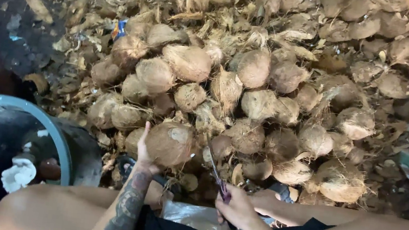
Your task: The person sits on the ground and uses a machete to puncture the top of coconuts, then pours the liquid into a blue bucket and places the opened coconuts into a larger container. The process is repeated for several coconuts.
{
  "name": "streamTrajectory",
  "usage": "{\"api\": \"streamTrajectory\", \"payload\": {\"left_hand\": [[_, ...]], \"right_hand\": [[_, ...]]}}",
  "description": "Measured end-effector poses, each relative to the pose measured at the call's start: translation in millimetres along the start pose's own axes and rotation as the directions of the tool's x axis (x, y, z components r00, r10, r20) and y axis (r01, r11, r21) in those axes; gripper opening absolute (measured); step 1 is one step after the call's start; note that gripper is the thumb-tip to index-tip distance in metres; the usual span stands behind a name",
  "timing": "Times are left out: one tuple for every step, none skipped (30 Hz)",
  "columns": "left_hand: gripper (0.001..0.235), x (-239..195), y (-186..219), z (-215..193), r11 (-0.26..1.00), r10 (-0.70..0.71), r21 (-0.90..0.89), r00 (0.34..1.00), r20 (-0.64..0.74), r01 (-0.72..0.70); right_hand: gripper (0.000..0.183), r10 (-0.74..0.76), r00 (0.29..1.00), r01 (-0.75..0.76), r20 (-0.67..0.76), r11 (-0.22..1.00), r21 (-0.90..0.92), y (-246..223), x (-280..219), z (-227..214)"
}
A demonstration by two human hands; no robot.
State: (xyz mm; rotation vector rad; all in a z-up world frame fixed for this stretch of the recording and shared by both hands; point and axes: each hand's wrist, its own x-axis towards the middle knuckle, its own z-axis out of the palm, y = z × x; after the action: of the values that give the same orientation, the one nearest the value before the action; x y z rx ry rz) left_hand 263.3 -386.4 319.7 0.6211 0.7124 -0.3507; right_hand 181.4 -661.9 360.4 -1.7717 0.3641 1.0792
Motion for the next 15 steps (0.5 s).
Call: {"api": "streamTrajectory", "payload": {"left_hand": [[0.091, 3, -4, -10, 1.0, -0.006, -0.011, 1.0, -0.011, 0.006], [0.087, 6, -9, -20, 1.0, 0.008, -0.007, 1.0, 0.014, -0.007], [0.083, 15, -7, -23, 1.0, 0.025, 0.008, 0.998, 0.052, -0.026], [0.083, 21, -16, -31, 1.0, 0.023, 0.007, 0.998, 0.054, -0.024], [0.072, 27, -25, -38, 0.997, 0.0, -0.079, 1.0, -0.008, 0.0], [0.061, 33, -34, -45, 0.986, -0.03, -0.166, 0.997, -0.066, 0.019], [0.061, 32, -35, -42, 0.985, -0.032, -0.169, 0.997, -0.064, 0.021], [0.057, 31, -35, -38, 0.986, -0.035, -0.163, 0.995, -0.098, 0.018], [0.054, 29, -38, -35, 0.988, -0.04, -0.154, 0.991, -0.131, 0.02], [0.054, 33, -36, -36, 0.988, -0.045, -0.155, 0.991, -0.128, 0.025], [0.052, 35, -34, -36, 0.992, -0.004, -0.123, 0.998, -0.057, -0.003], [0.052, 37, -32, -37, 0.995, 0.035, -0.093, 0.999, 0.016, -0.033], [0.052, 39, -32, -35, 0.994, 0.048, -0.1, 0.999, 0.022, -0.046], [0.052, 41, -32, -32, 0.996, 0.038, -0.078, 0.999, 0.021, -0.036], [0.054, 38, -29, -37, 0.999, 0.017, -0.039, 1.0, 0.009, -0.016]], "right_hand": [[0.018, 0.013, 1.0, -0.013, 0.008, 1.0, -0.007, -7, -14, -3], [0.017, -0.454, 0.891, 0.454, 0.009, 0.888, -0.077, -13, -27, -7], [0.015, -0.824, 0.566, 0.818, 0.026, 0.558, -0.139, -26, -37, -13], [0.015, -0.823, 0.568, 0.817, 0.025, 0.559, -0.141, -38, -50, -7], [0.016, -0.954, 0.299, 0.954, -0.022, 0.299, -0.007, -50, -63, -2], [0.037, -0.995, 0.01, 0.994, -0.101, -0.001, 0.11, -61, -76, 3], [0.037, -0.995, 0.012, 0.994, -0.098, 0.001, 0.107, -49, -14, 10], [0.029, -0.97, 0.24, 0.969, -0.032, 0.238, 0.061, -29, 45, 21], [0.021, -0.888, 0.46, 0.888, 0.019, 0.46, 0.0, 3, 97, 38], [0.016, -0.754, 0.655, 0.755, 0.056, 0.651, -0.071, 20, 81, 26], [0.015, -0.573, 0.815, 0.578, 0.078, 0.802, -0.148, 38, 62, 15], [0.019, -0.36, 0.929, 0.369, 0.084, 0.901, -0.226, 56, 41, 5], [0.019, -0.369, 0.925, 0.379, 0.087, 0.894, -0.237, 44, 29, 6], [0.012, -0.098, 0.995, 0.099, 0.024, 0.994, -0.037, 32, 18, 7], [0.006, 0.195, 0.981, -0.196, 0.026, 0.961, 0.194, 24, 4, 19]]}}
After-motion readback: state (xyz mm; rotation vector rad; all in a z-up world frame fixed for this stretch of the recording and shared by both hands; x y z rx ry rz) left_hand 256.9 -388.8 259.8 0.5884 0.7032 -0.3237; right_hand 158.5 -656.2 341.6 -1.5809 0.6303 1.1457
